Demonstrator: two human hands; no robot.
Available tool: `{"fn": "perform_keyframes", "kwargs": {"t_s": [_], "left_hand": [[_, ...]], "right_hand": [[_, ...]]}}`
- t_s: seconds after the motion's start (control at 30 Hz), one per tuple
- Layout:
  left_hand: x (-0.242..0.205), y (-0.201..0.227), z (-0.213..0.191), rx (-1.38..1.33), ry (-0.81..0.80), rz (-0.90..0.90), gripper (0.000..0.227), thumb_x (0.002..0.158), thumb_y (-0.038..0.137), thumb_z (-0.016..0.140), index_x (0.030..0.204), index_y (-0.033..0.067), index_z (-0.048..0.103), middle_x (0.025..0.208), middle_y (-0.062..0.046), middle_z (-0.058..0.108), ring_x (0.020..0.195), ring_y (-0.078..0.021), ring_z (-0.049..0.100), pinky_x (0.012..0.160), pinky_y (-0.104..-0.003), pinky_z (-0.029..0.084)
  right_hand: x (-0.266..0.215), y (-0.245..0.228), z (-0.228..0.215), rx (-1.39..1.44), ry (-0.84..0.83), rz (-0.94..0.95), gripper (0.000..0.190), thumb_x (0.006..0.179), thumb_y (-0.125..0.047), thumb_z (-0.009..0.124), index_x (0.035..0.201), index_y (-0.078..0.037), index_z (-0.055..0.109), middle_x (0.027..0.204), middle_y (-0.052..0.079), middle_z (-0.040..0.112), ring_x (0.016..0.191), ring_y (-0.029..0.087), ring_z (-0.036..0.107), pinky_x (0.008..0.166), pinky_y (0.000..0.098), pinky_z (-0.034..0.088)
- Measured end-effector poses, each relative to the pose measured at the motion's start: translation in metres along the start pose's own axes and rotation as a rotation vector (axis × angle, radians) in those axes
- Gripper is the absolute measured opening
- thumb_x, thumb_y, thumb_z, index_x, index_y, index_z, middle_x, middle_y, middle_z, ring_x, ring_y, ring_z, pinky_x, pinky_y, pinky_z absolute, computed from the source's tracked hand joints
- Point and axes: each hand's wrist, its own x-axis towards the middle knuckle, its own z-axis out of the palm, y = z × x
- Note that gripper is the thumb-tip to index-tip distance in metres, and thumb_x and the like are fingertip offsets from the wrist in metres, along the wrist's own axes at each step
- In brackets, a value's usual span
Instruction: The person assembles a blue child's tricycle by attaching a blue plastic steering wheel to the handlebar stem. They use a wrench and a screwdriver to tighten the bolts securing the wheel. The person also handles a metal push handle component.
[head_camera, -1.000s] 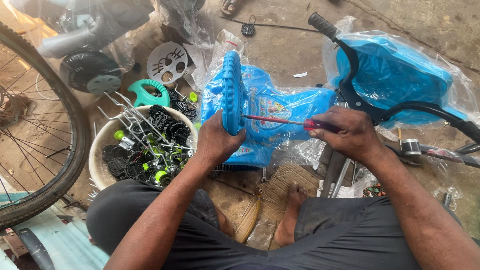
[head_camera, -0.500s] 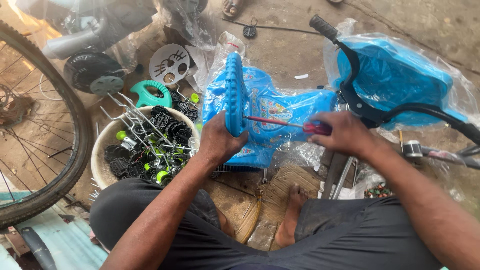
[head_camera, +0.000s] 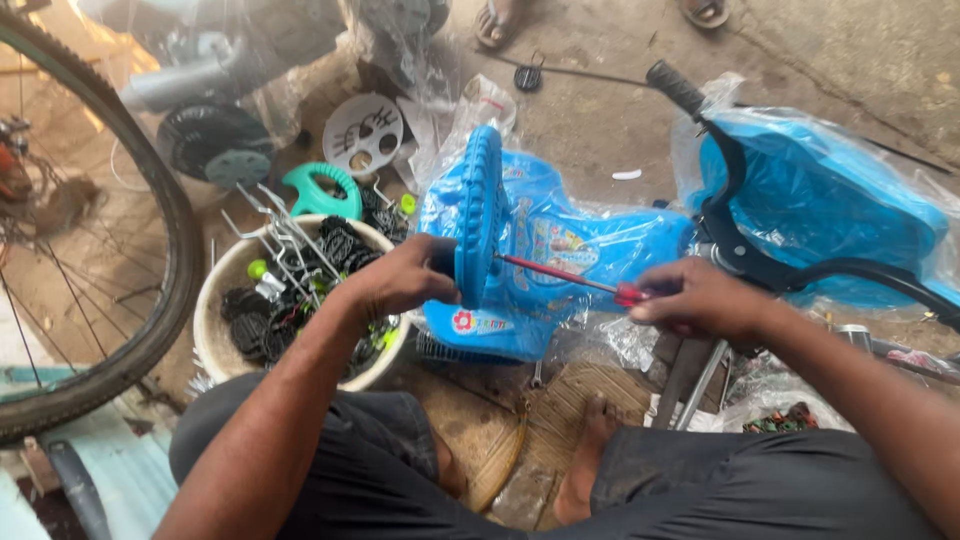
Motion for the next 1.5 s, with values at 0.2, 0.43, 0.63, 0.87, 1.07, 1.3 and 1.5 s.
{"fn": "perform_keyframes", "kwargs": {"t_s": [0.2, 0.43, 0.63, 0.87, 1.07, 1.3, 1.5], "left_hand": [[0.016, -0.009, 0.007, -0.087, 0.119, 0.129, 0.029, 0.084, 0.021, 0.071, 0.104, 0.0022, 0.078, 0.097, -0.010, 0.081, 0.087, -0.0186, 0.071, 0.083, -0.035, 0.058], [0.031, -0.011, 0.004, 0.691, 0.308, 0.162, 0.026, 0.079, 0.028, 0.077, 0.079, 0.0024, 0.073, 0.082, -0.027, 0.068, 0.078, -0.0453, 0.067, 0.070, -0.051, 0.053], [0.039, -0.008, -0.003, 0.692, 0.149, 0.050, 0.027, 0.081, 0.029, 0.075, 0.077, 0.0023, 0.072, 0.079, -0.027, 0.068, 0.076, -0.0440, 0.069, 0.069, -0.051, 0.054], [0.049, -0.014, -0.013, 0.636, 0.164, 0.109, 0.014, 0.079, 0.016, 0.070, 0.078, 0.0014, 0.071, 0.079, -0.026, 0.068, 0.074, -0.0436, 0.068, 0.067, -0.049, 0.053], [0.037, -0.025, 0.001, 0.449, 0.183, 0.242, 0.012, 0.078, 0.016, 0.072, 0.084, 0.0051, 0.072, 0.081, -0.024, 0.068, 0.076, -0.0443, 0.067, 0.066, -0.049, 0.053], [0.033, -0.028, 0.003, 0.570, 0.255, 0.400, 0.010, 0.072, 0.011, 0.072, 0.081, 0.0060, 0.070, 0.086, -0.021, 0.068, 0.083, -0.0443, 0.065, 0.070, -0.050, 0.053], [0.032, -0.024, 0.004, 0.558, 0.240, 0.509, 0.021, 0.075, 0.023, 0.081, 0.089, 0.0090, 0.072, 0.085, -0.018, 0.069, 0.080, -0.0411, 0.067, 0.069, -0.047, 0.055]], "right_hand": [[-0.007, 0.013, 0.006, -0.293, 0.340, -0.336, 0.037, 0.076, -0.024, 0.087, 0.106, -0.008, 0.074, 0.085, 0.009, 0.076, 0.072, 0.018, 0.073, 0.067, 0.0318, 0.056], [0.014, -0.002, -0.007, -0.014, -0.027, 0.015, 0.040, 0.070, -0.025, 0.090, 0.105, -0.008, 0.080, 0.083, 0.010, 0.078, 0.073, 0.022, 0.072, 0.065, 0.0315, 0.056], [0.005, -0.010, -0.012, -0.558, 0.256, -0.558, 0.042, 0.079, -0.031, 0.085, 0.110, -0.006, 0.073, 0.078, 0.007, 0.069, 0.065, 0.021, 0.068, 0.059, 0.0332, 0.052], [0.015, -0.015, -0.015, -0.119, 0.335, -0.006, 0.035, 0.077, -0.031, 0.086, 0.097, -0.003, 0.078, 0.079, 0.006, 0.074, 0.069, 0.014, 0.069, 0.063, 0.0302, 0.054], [0.012, 0.019, -0.011, 0.105, -0.161, 0.169, 0.035, 0.075, -0.026, 0.083, 0.105, -0.007, 0.084, 0.087, 0.011, 0.082, 0.077, 0.021, 0.071, 0.069, 0.0338, 0.058], [-0.002, 0.012, -0.011, -0.538, 0.207, -0.652, 0.040, 0.076, -0.017, 0.082, 0.114, -0.008, 0.076, 0.093, 0.009, 0.075, 0.079, 0.026, 0.070, 0.069, 0.0382, 0.054], [0.008, -0.008, -0.012, 0.201, 0.036, 0.176, 0.029, 0.077, -0.015, 0.086, 0.103, -0.003, 0.078, 0.087, 0.013, 0.077, 0.070, 0.017, 0.069, 0.065, 0.0316, 0.054]]}}
